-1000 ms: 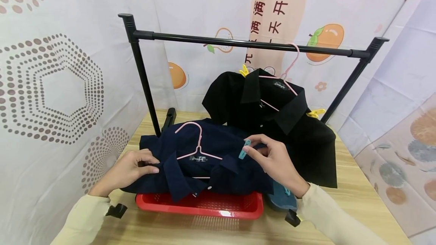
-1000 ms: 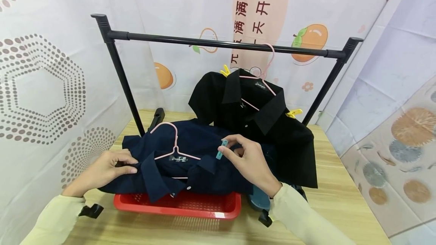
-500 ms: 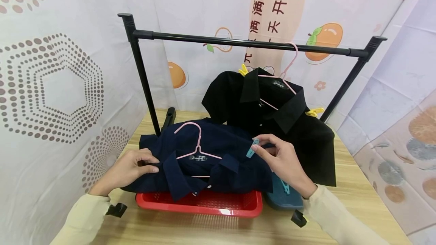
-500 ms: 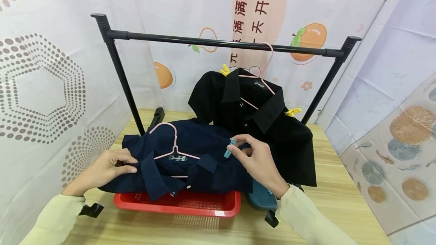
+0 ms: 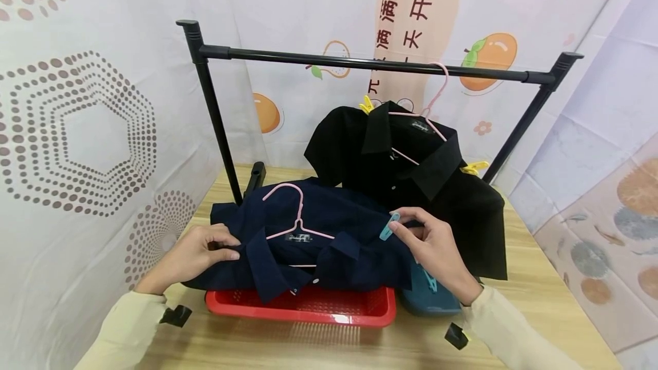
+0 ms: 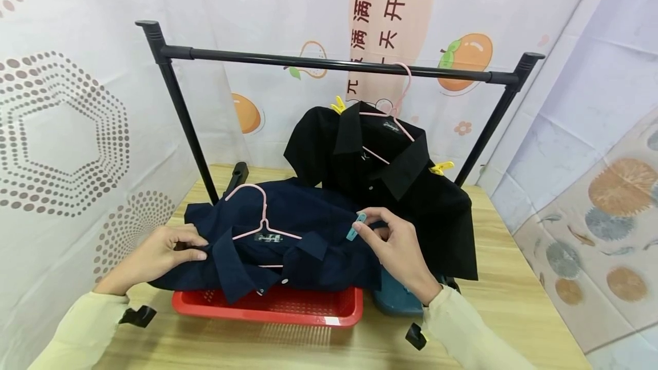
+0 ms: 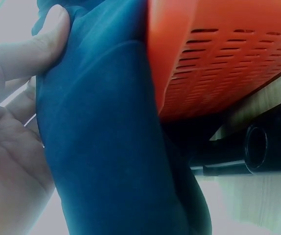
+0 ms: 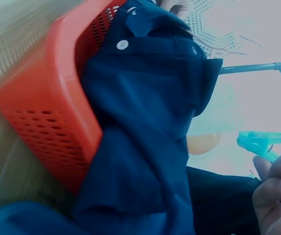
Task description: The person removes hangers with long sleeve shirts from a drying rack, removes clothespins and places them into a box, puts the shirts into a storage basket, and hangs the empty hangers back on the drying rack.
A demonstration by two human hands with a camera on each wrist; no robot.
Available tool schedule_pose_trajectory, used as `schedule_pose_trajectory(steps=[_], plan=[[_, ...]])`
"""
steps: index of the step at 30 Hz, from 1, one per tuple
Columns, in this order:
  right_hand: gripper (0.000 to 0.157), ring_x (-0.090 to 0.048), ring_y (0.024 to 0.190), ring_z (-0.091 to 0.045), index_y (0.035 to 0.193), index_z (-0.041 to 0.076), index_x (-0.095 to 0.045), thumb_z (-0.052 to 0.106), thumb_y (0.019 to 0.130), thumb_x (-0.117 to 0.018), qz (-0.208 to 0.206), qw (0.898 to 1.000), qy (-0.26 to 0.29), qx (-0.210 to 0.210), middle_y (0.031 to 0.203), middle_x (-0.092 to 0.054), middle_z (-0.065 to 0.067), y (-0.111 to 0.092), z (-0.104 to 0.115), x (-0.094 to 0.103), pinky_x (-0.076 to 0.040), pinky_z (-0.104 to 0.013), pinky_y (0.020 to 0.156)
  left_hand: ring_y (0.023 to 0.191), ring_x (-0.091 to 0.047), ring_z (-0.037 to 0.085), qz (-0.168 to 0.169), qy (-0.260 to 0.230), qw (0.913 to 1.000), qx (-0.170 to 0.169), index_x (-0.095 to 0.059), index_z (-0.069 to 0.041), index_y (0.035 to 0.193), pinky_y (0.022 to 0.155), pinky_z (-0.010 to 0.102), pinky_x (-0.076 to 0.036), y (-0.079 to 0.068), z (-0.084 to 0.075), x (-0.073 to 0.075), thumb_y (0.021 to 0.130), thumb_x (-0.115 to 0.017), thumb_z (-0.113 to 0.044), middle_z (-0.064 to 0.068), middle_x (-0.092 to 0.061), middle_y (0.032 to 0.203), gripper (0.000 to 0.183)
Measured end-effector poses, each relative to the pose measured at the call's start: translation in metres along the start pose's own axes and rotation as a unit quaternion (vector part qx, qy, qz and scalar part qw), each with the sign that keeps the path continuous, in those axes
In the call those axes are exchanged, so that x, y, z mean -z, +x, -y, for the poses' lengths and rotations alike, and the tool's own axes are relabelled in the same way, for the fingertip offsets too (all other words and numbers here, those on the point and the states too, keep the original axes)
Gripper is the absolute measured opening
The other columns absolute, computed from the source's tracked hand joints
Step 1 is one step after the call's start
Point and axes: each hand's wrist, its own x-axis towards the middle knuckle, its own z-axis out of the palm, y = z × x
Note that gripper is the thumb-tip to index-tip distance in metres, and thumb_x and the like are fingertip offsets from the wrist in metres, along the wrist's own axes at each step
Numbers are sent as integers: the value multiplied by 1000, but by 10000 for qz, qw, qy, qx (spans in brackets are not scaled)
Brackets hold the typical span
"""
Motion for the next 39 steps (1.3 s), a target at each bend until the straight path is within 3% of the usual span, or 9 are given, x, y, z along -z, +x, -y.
schedule_pose_trajectory(steps=[8, 20, 27, 39], plan=[[26, -49, 44, -17, 125, 14, -67, 21, 100, -71, -73, 9998, -10, -159, 103, -65, -2, -5, -7, 3, -40, -31, 39, 68, -56, 7, 11, 43, 9999, -92, -81, -21, 94, 61, 24, -48, 0, 1, 0, 83, -84, -5, -14, -64, 78, 20], [30, -52, 46, -18, 124, 16, -68, 33, 100, -70, -191, 9970, -476, -580, 103, -65, 1, -17, -32, 17, -43, -31, 42, 69, -57, 7, 3, -8, 10000, -79, -82, -22, 94, 61, 24, -48, 1, 3, 0, 82, -84, -3, -14, -64, 78, 22], [34, -58, 51, -29, 123, 14, -68, 38, 99, -71, -204, 9936, -736, -836, 104, -67, 0, -23, -49, 24, -46, -31, 44, 69, -57, 7, 43, -56, 9999, -73, -81, -22, 93, 62, 24, -48, 2, 3, 0, 82, -84, -4, -13, -64, 78, 21], [39, -55, 47, -18, 122, 13, -68, 44, 98, -70, -99, 9868, -1180, -1107, 103, -68, -5, -33, -76, 37, -46, -32, 44, 70, -58, 8, 56, -47, 10000, 34, -82, -22, 94, 63, 24, -49, 0, 1, 0, 83, -84, -5, -13, -65, 78, 20]])
